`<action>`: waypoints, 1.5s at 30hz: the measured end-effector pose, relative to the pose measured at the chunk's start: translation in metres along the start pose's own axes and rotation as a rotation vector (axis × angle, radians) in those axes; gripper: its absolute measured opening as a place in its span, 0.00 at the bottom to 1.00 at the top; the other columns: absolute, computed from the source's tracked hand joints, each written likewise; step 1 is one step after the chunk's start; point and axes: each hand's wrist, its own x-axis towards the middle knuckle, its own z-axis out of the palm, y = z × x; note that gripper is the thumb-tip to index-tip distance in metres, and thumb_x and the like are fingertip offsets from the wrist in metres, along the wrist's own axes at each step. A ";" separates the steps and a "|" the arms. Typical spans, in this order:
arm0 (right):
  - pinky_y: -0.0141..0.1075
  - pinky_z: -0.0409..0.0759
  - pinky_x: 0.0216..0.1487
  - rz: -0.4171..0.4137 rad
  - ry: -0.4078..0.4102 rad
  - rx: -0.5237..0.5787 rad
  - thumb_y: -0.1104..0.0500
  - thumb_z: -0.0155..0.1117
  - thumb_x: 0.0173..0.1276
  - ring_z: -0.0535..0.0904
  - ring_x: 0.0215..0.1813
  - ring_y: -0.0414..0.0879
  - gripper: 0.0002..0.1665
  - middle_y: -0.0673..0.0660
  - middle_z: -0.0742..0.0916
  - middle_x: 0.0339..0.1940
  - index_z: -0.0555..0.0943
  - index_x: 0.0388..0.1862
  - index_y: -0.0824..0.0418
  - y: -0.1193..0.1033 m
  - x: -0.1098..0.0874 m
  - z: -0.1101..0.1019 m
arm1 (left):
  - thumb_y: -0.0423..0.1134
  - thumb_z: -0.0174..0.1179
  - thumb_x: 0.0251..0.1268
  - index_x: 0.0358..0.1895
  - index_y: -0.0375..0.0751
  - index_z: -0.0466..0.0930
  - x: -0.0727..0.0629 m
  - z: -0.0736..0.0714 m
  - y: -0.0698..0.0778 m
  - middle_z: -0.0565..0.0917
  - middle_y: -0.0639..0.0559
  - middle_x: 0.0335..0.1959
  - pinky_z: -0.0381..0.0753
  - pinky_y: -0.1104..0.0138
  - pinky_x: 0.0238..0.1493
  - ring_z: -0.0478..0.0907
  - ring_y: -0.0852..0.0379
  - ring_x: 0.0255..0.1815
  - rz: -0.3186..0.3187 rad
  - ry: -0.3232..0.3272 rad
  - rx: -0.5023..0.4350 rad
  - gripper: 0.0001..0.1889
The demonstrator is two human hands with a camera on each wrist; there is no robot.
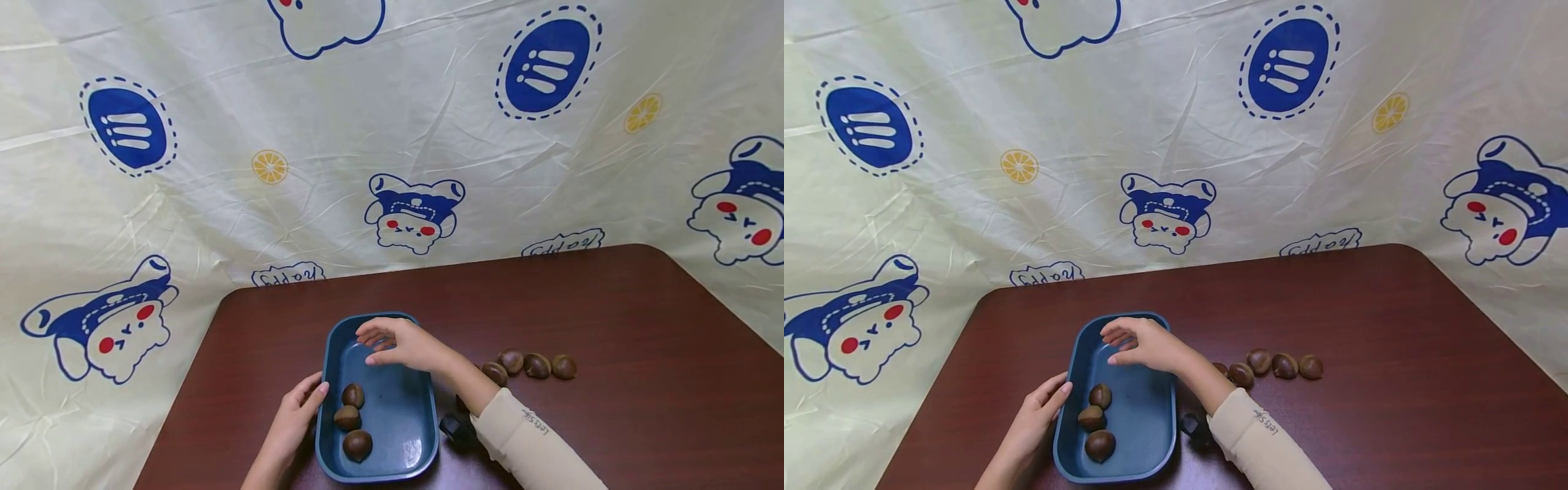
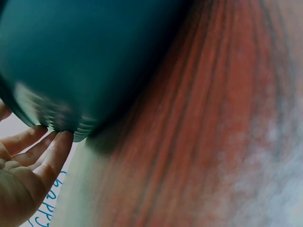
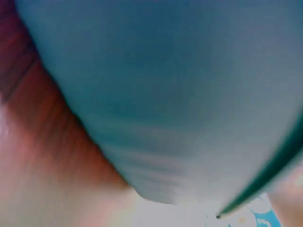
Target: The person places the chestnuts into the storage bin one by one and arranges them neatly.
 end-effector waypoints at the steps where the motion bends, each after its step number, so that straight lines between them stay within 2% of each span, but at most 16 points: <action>1: 0.41 0.73 0.50 -0.004 0.012 -0.002 0.59 0.65 0.58 0.75 0.52 0.52 0.25 0.56 0.80 0.49 0.72 0.55 0.63 0.000 -0.002 -0.003 | 0.46 0.51 0.66 0.59 0.29 0.65 0.000 0.000 0.000 0.74 0.36 0.51 0.74 0.58 0.46 0.74 0.47 0.47 -0.001 -0.001 0.000 0.26; 6: 0.42 0.73 0.50 -0.016 0.070 -0.039 0.60 0.65 0.57 0.75 0.52 0.51 0.26 0.56 0.79 0.51 0.72 0.55 0.63 0.001 -0.019 -0.019 | 0.45 0.51 0.66 0.59 0.29 0.66 0.002 0.001 0.000 0.74 0.36 0.51 0.74 0.58 0.46 0.74 0.47 0.47 0.002 -0.003 -0.002 0.25; 10: 0.39 0.73 0.51 0.011 0.118 -0.085 0.58 0.66 0.57 0.75 0.51 0.47 0.26 0.53 0.79 0.50 0.72 0.55 0.58 0.005 -0.037 -0.032 | 0.46 0.51 0.65 0.59 0.29 0.66 0.002 0.001 -0.001 0.74 0.36 0.51 0.74 0.58 0.46 0.74 0.47 0.47 0.006 -0.002 -0.001 0.26; 15: 0.43 0.72 0.51 0.035 0.164 -0.093 0.57 0.66 0.57 0.74 0.51 0.51 0.26 0.56 0.79 0.51 0.72 0.55 0.57 0.011 -0.063 -0.044 | 0.46 0.51 0.65 0.59 0.29 0.66 0.003 0.001 -0.002 0.74 0.36 0.51 0.74 0.59 0.46 0.74 0.47 0.47 0.011 -0.001 -0.006 0.26; 21: 0.49 0.70 0.51 0.037 0.195 -0.078 0.56 0.65 0.59 0.74 0.51 0.56 0.25 0.58 0.79 0.50 0.72 0.55 0.58 0.020 -0.092 -0.052 | 0.46 0.51 0.65 0.59 0.29 0.66 0.003 0.000 -0.003 0.74 0.36 0.51 0.75 0.60 0.45 0.74 0.47 0.46 0.008 -0.001 -0.005 0.26; 31: 0.44 0.73 0.48 0.056 0.248 -0.130 0.55 0.65 0.58 0.75 0.49 0.55 0.24 0.61 0.80 0.49 0.72 0.54 0.57 0.030 -0.137 -0.059 | 0.45 0.51 0.66 0.59 0.29 0.65 0.002 0.001 -0.002 0.73 0.35 0.52 0.74 0.59 0.46 0.74 0.47 0.47 0.005 -0.007 -0.008 0.26; 37: 0.39 0.75 0.45 0.090 0.233 -0.145 0.57 0.65 0.58 0.76 0.45 0.53 0.23 0.61 0.80 0.46 0.73 0.52 0.61 0.034 -0.151 -0.066 | 0.46 0.51 0.65 0.59 0.29 0.65 0.002 -0.001 -0.003 0.73 0.36 0.52 0.75 0.62 0.44 0.74 0.48 0.47 0.008 -0.003 -0.011 0.26; 43: 0.35 0.77 0.38 0.056 0.141 -0.125 0.57 0.65 0.58 0.77 0.39 0.50 0.21 0.60 0.81 0.40 0.74 0.47 0.67 0.037 -0.158 -0.074 | 0.46 0.51 0.65 0.60 0.28 0.64 0.001 -0.001 -0.002 0.73 0.35 0.53 0.75 0.61 0.45 0.74 0.48 0.47 0.002 -0.012 -0.018 0.27; 45: 0.35 0.77 0.36 0.066 0.114 -0.118 0.56 0.65 0.57 0.77 0.39 0.49 0.21 0.59 0.81 0.38 0.75 0.46 0.66 0.038 -0.161 -0.075 | 0.46 0.51 0.65 0.60 0.28 0.64 0.001 -0.001 -0.002 0.73 0.35 0.53 0.75 0.61 0.45 0.74 0.48 0.47 -0.001 -0.014 -0.021 0.27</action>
